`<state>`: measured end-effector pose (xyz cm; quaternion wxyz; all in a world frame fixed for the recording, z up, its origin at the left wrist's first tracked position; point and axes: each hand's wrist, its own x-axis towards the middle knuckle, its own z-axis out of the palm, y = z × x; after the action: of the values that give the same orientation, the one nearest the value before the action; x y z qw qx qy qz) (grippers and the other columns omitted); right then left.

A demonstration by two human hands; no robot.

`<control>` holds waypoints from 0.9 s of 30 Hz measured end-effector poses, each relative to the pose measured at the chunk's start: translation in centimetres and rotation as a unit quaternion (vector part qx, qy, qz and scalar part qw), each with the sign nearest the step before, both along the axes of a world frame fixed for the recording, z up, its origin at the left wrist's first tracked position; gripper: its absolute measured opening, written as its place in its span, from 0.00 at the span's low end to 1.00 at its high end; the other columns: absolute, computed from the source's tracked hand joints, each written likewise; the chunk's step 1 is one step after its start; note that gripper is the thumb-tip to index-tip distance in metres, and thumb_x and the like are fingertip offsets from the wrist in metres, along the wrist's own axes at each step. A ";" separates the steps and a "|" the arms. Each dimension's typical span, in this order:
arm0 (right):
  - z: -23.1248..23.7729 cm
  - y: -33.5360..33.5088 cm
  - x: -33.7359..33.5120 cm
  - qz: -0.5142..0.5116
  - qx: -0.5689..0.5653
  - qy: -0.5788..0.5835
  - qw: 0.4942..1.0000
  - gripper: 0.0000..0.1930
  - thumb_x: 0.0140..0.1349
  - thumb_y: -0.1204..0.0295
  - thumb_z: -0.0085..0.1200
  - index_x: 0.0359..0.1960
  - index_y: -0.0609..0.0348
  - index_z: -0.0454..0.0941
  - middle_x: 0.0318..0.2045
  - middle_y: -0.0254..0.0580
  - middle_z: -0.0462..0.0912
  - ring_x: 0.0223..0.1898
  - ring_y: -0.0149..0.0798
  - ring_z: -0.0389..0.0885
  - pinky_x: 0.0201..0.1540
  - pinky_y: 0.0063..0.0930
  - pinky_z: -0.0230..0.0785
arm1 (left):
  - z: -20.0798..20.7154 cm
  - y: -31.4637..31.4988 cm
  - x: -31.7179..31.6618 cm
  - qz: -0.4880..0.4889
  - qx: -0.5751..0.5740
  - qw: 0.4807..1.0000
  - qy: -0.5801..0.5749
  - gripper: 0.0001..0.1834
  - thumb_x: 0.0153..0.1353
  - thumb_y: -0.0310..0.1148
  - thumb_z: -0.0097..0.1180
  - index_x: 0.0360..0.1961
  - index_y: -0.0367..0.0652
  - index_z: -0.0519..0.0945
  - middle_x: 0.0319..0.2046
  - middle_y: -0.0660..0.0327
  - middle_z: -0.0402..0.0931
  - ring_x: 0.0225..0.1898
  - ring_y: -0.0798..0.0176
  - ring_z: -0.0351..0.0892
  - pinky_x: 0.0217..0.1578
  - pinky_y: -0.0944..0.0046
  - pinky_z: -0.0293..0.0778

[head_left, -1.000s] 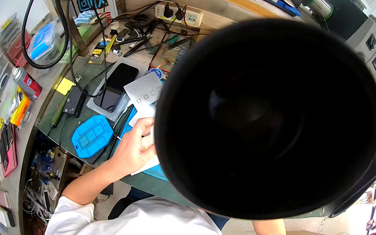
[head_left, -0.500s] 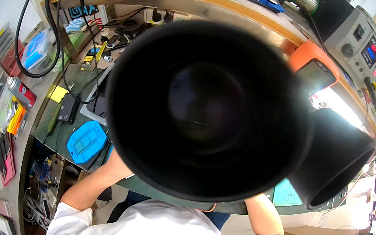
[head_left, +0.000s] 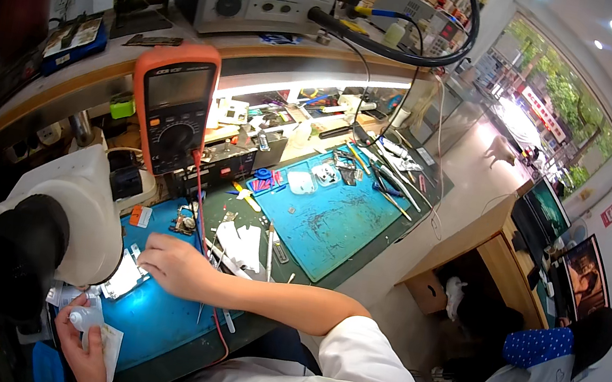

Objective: The person uses a multimeter to test a small circuit board, then places it under a microscope and applies a substance from a syringe to the board. The person continues to manipulate the board and tools on the workbench.

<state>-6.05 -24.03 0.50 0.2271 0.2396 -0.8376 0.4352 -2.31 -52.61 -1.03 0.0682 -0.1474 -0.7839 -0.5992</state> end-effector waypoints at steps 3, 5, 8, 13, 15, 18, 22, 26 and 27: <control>0.0 0.1 0.1 0.019 0.007 -0.008 1.000 0.03 0.60 0.77 0.59 0.33 0.62 0.82 0.33 0.45 0.76 0.37 0.50 0.79 0.41 0.39 0.73 | -0.1 -0.5 0.0 -0.006 -0.004 1.000 0.008 0.26 0.63 0.21 0.49 0.63 0.35 0.63 0.62 0.47 0.69 0.64 0.51 0.70 0.66 0.53 0.64; 0.0 0.2 0.1 0.018 0.000 -0.021 1.000 0.02 0.60 0.77 0.59 0.33 0.62 0.82 0.32 0.45 0.76 0.37 0.50 0.79 0.40 0.39 0.73 | -0.4 -0.7 -0.2 -0.012 -0.004 1.000 0.012 0.26 0.64 0.22 0.49 0.63 0.35 0.63 0.62 0.46 0.69 0.64 0.51 0.70 0.66 0.53 0.64; -0.6 -0.1 -0.2 0.026 0.014 0.010 1.000 0.02 0.60 0.77 0.59 0.33 0.61 0.82 0.32 0.45 0.75 0.37 0.49 0.78 0.41 0.39 0.72 | -1.0 -0.8 -0.4 -0.013 0.008 1.000 0.009 0.26 0.64 0.22 0.50 0.63 0.35 0.62 0.63 0.45 0.69 0.64 0.51 0.70 0.66 0.53 0.64; -0.6 0.1 -0.3 0.034 0.025 0.014 0.999 0.01 0.59 0.78 0.59 0.32 0.60 0.80 0.32 0.44 0.74 0.38 0.48 0.78 0.42 0.38 0.72 | -1.3 -1.3 -0.5 -0.019 0.013 1.000 0.015 0.25 0.65 0.23 0.50 0.63 0.35 0.62 0.63 0.45 0.69 0.64 0.52 0.70 0.66 0.53 0.64; -0.4 -0.2 -0.5 0.037 0.033 0.032 0.998 0.01 0.58 0.78 0.59 0.31 0.60 0.79 0.32 0.44 0.74 0.39 0.48 0.78 0.42 0.38 0.72 | -1.1 -1.3 -0.3 0.000 0.027 1.000 0.011 0.25 0.65 0.24 0.51 0.63 0.35 0.63 0.62 0.46 0.69 0.63 0.53 0.70 0.65 0.54 0.64; -0.8 0.7 -1.0 0.009 0.097 0.053 0.994 0.01 0.56 0.79 0.56 0.28 0.60 0.76 0.31 0.45 0.72 0.38 0.48 0.77 0.41 0.39 0.72 | -1.0 -0.3 -0.7 -0.018 0.015 1.000 0.013 0.27 0.60 0.23 0.52 0.62 0.35 0.64 0.61 0.48 0.70 0.61 0.52 0.71 0.63 0.55 0.65; -0.2 0.4 -0.2 0.026 0.070 0.017 0.997 0.04 0.52 0.80 0.53 0.22 0.61 0.72 0.29 0.47 0.71 0.33 0.50 0.76 0.36 0.42 0.71 | 0.9 -0.6 0.4 0.003 -0.068 0.997 -0.048 0.26 0.61 0.21 0.52 0.62 0.38 0.67 0.60 0.51 0.72 0.59 0.59 0.72 0.62 0.60 0.66; 2.4 -0.3 0.6 0.024 0.052 -0.013 0.998 0.06 0.56 0.80 0.61 0.35 0.62 0.85 0.33 0.44 0.78 0.38 0.47 0.80 0.41 0.37 0.74 | 2.0 0.2 0.8 0.015 0.000 1.000 0.000 0.24 0.60 0.24 0.63 0.58 0.36 0.73 0.53 0.50 0.80 0.55 0.53 0.80 0.59 0.57 0.72; 2.3 -0.7 0.6 0.033 0.060 -0.005 0.998 0.06 0.56 0.80 0.61 0.35 0.62 0.85 0.33 0.44 0.78 0.38 0.47 0.80 0.42 0.37 0.74 | 2.3 -0.1 1.4 0.031 -0.034 0.999 -0.010 0.23 0.61 0.26 0.63 0.57 0.36 0.74 0.54 0.50 0.80 0.55 0.54 0.80 0.59 0.58 0.72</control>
<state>-5.45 -24.77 2.76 0.1937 0.2784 -0.8548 0.3927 -0.88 -52.71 1.30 0.0737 -0.1187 -0.8090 -0.5710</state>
